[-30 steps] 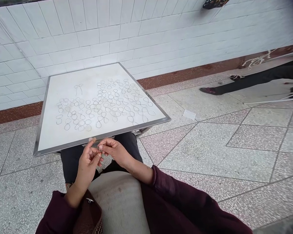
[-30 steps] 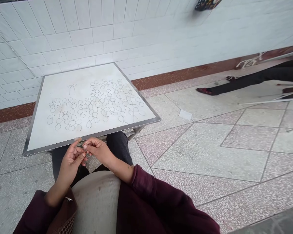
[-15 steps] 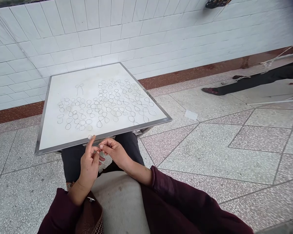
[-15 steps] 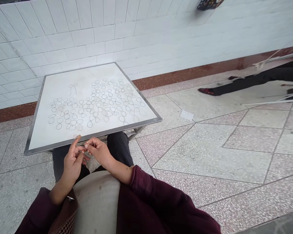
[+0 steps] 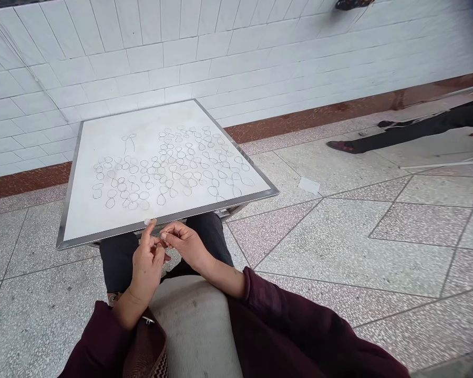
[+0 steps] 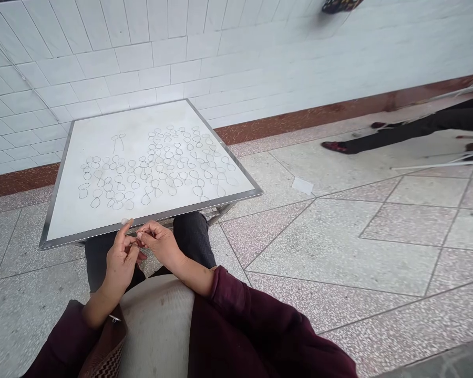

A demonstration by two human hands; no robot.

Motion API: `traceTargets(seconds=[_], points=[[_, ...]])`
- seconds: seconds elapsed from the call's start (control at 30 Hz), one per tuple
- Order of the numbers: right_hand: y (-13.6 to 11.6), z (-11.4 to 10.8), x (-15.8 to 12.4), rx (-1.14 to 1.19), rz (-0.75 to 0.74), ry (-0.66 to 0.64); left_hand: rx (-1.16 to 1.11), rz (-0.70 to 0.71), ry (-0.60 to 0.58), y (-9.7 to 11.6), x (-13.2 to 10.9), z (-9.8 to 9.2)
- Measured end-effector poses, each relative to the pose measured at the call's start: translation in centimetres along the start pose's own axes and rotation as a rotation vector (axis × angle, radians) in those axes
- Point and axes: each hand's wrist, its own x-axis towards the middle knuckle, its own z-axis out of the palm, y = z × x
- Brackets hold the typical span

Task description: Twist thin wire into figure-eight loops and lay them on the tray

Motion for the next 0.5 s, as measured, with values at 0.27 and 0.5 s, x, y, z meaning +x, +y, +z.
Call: traceTargets(seconds=[0.27, 0.5], points=[[0.1, 0.0, 0.1, 0.02, 0.0, 0.069, -0.127, -0.091, -0.052, -0.1, 0.2, -0.2], [-0.3, -0.8, 0.5, 0.054, -0.018, 0.114, -0.173, -0.156, -0.091, 0.3, -0.4, -1.5]])
